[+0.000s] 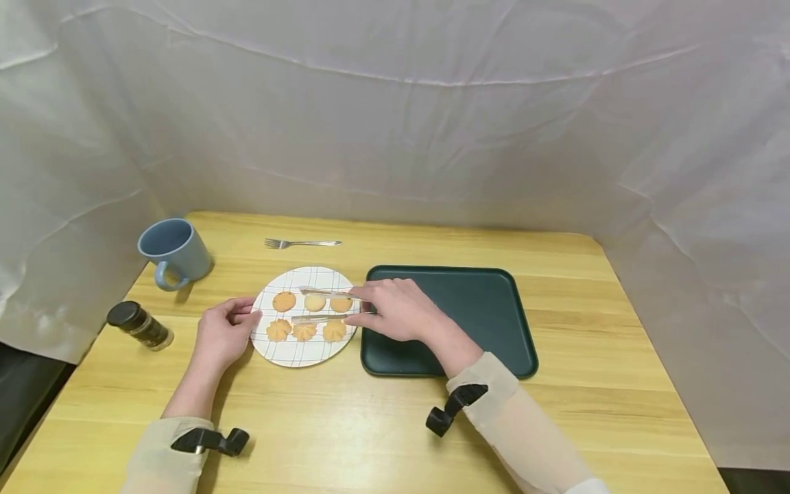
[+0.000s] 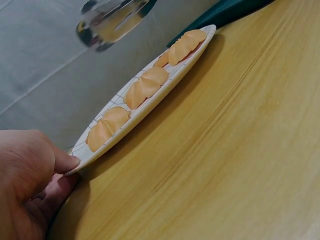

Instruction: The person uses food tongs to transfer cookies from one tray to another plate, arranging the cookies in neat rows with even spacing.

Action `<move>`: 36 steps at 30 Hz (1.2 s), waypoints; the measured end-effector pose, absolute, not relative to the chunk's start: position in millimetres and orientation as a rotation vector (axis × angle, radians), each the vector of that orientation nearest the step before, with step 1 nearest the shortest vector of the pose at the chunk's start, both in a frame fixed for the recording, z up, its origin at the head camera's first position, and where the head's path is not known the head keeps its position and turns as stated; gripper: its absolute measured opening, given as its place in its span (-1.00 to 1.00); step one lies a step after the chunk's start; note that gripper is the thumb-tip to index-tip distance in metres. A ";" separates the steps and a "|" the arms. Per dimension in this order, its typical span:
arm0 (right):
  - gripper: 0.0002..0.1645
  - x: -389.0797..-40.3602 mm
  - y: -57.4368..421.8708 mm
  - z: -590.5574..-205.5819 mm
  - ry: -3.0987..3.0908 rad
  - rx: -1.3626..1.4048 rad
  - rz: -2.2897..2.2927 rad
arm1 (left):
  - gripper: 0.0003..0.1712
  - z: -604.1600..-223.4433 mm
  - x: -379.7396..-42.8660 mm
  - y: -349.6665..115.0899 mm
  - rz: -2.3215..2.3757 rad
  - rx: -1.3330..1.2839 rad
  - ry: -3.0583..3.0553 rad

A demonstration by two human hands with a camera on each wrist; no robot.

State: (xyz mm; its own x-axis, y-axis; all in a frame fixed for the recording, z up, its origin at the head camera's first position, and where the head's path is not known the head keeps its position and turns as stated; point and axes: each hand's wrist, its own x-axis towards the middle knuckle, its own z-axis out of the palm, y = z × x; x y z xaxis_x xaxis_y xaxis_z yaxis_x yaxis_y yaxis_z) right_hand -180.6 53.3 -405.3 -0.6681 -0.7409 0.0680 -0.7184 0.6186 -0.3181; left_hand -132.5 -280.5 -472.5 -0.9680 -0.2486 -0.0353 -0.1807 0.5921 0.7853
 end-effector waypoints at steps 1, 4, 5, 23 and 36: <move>-0.35 -180.5 58.2 -404.8 2.773 -1.236 -0.499 | -0.56 -472.6 -133.2 -280.1 -1.339 0.364 -2.732; -0.37 -179.4 71.4 -403.4 2.794 -1.216 -0.502 | -0.57 -472.6 -133.5 -279.2 -1.339 0.364 -2.730; -0.37 -178.9 75.7 -402.9 2.800 -1.208 -0.503 | -0.57 -472.5 -133.5 -278.9 -1.337 0.367 -2.730; -0.28 -169.9 158.7 -388.1 3.014 -0.917 -0.496 | -0.55 -473.5 -132.9 -280.0 -1.360 0.388 -2.734; -0.31 -149.6 223.7 -384.4 3.177 -0.644 -0.566 | -0.55 -474.0 -132.1 -280.7 -1.341 0.396 -2.745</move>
